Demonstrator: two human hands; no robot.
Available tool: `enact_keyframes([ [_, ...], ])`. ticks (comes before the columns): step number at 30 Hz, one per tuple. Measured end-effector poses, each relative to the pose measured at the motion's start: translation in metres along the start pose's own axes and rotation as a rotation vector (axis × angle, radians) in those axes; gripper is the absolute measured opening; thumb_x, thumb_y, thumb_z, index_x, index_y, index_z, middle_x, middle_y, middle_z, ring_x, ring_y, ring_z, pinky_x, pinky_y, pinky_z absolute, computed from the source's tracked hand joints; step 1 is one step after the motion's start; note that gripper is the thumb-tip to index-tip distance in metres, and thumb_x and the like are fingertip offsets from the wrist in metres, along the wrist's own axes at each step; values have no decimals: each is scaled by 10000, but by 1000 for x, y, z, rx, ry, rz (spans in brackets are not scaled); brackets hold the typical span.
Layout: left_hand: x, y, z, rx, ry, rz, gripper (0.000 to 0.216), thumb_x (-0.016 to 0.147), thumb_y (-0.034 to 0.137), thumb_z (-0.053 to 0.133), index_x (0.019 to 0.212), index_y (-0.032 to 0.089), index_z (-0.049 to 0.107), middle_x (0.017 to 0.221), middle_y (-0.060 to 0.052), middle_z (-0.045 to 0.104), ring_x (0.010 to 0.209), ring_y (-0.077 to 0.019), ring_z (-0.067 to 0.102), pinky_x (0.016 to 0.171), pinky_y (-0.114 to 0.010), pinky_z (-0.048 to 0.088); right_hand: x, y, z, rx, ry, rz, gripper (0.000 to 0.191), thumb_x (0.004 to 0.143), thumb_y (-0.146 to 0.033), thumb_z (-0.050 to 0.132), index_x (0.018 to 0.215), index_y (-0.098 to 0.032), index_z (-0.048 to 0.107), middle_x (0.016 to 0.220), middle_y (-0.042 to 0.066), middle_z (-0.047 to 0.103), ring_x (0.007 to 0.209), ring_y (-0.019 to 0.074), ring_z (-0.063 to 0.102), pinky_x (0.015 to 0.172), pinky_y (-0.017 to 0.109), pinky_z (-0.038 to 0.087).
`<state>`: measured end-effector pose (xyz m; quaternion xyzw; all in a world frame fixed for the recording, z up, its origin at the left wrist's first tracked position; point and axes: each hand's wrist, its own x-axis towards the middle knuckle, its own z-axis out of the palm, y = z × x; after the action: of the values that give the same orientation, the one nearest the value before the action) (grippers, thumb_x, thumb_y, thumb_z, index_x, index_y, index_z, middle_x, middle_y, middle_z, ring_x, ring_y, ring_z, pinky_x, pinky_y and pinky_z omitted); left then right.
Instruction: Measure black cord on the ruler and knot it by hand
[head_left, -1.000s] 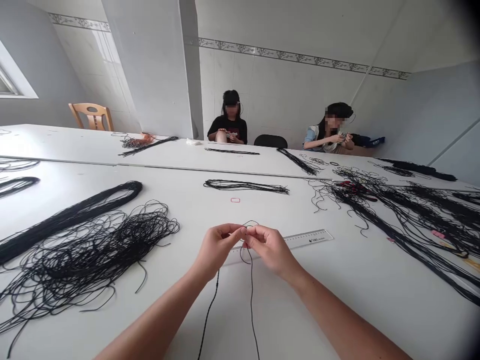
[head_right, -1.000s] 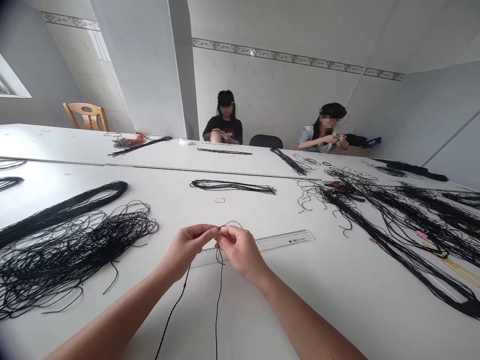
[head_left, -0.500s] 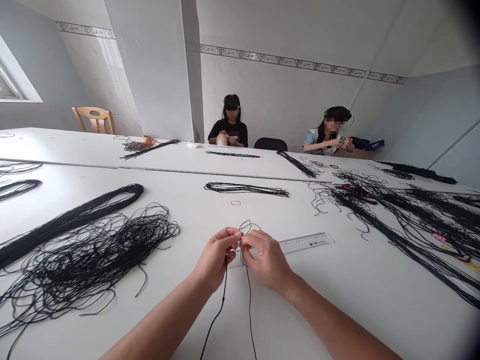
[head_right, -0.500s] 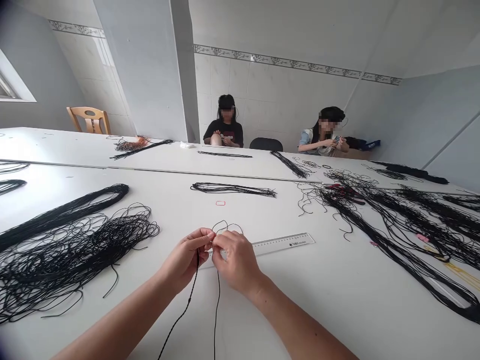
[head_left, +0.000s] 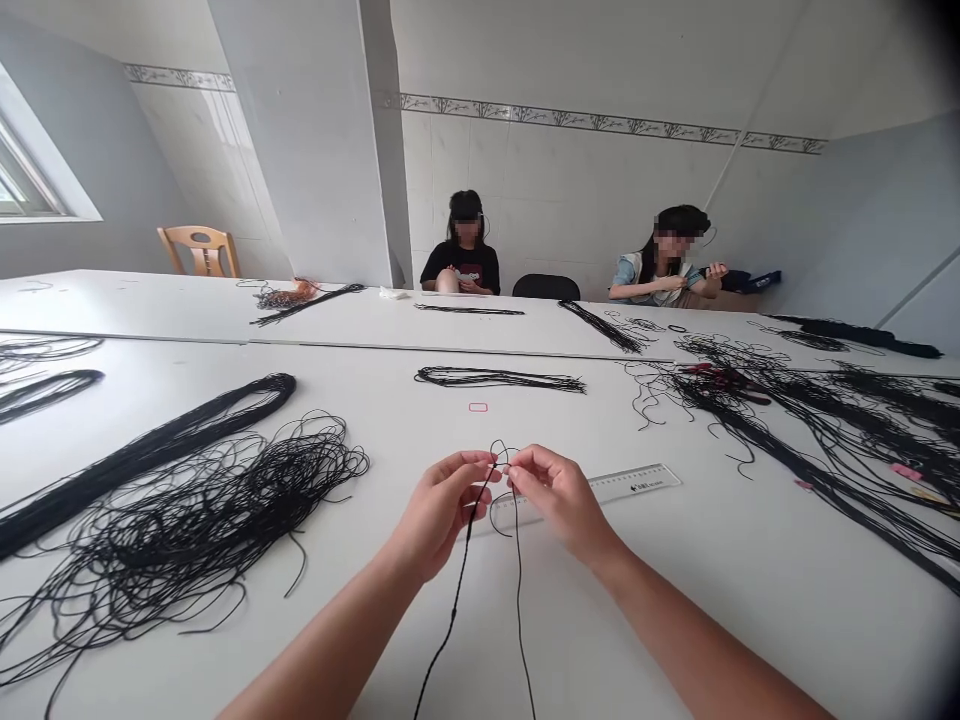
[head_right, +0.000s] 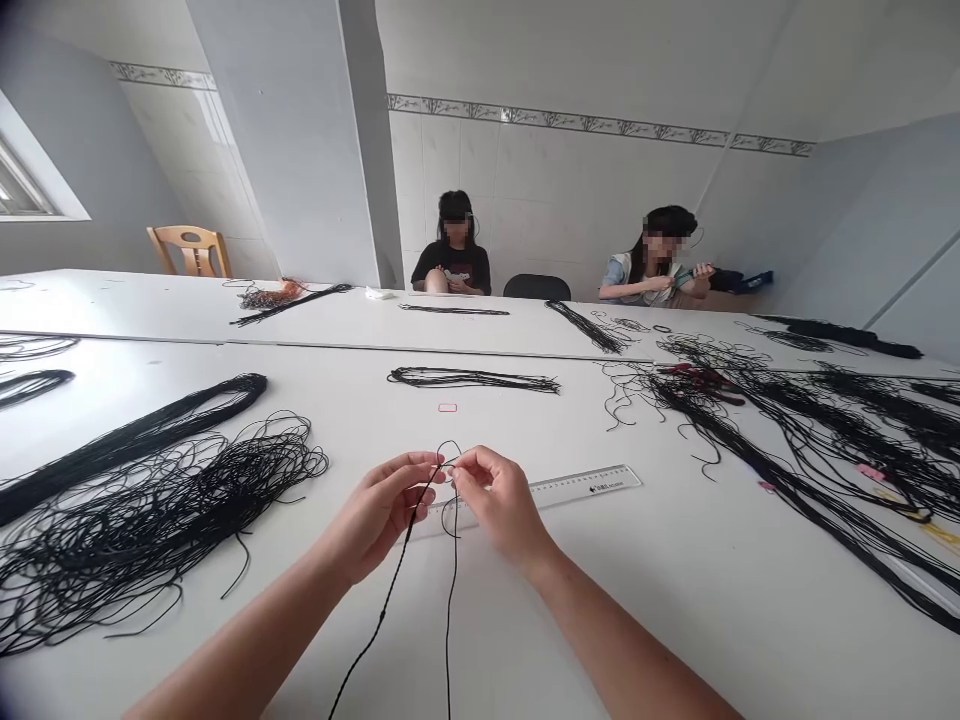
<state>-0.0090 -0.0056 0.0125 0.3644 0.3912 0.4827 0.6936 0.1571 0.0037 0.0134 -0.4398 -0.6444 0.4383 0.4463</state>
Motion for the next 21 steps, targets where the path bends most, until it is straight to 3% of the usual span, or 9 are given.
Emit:
enact_keyframes([
  [7, 0, 1, 4, 189, -13, 85, 235, 715, 339, 729, 810, 177, 588, 708, 0, 595, 636, -94, 510, 603, -223, 385, -1, -1, 4, 163, -84, 68, 259, 854, -426, 542, 852, -194, 657, 860, 31, 643, 803, 167, 575, 793, 324, 453],
  [12, -3, 4, 4, 180, -60, 19, 288, 761, 393, 673, 954, 186, 620, 916, -70, 665, 688, -115, 557, 688, -280, 443, 4, 2, -3, 259, -15, 77, 245, 818, -425, 601, 784, -187, 644, 760, 10, 603, 759, 149, 557, 811, 331, 452],
  [15, -4, 7, 2, 196, -120, -84, 363, 799, 462, 609, 1040, 191, 635, 966, -94, 661, 638, -101, 538, 619, -260, 424, 7, 2, -10, 294, 71, 86, 237, 808, -425, 614, 783, -191, 635, 781, 4, 579, 730, 133, 540, 809, 330, 453],
  [17, -3, 9, -1, 221, -166, -128, 341, 786, 462, 628, 976, 180, 655, 918, -81, 655, 589, -82, 495, 560, -234, 383, 9, 1, -14, 306, 125, 83, 237, 806, -426, 616, 774, -191, 627, 819, 8, 573, 716, 125, 534, 799, 324, 455],
  [21, 0, 12, -7, 272, -191, -81, 258, 747, 403, 686, 727, 150, 640, 752, -39, 614, 539, -71, 420, 513, -224, 320, 9, -1, -16, 345, 194, 89, 252, 792, -436, 626, 744, -189, 623, 803, 10, 553, 681, 120, 516, 758, 311, 462],
])
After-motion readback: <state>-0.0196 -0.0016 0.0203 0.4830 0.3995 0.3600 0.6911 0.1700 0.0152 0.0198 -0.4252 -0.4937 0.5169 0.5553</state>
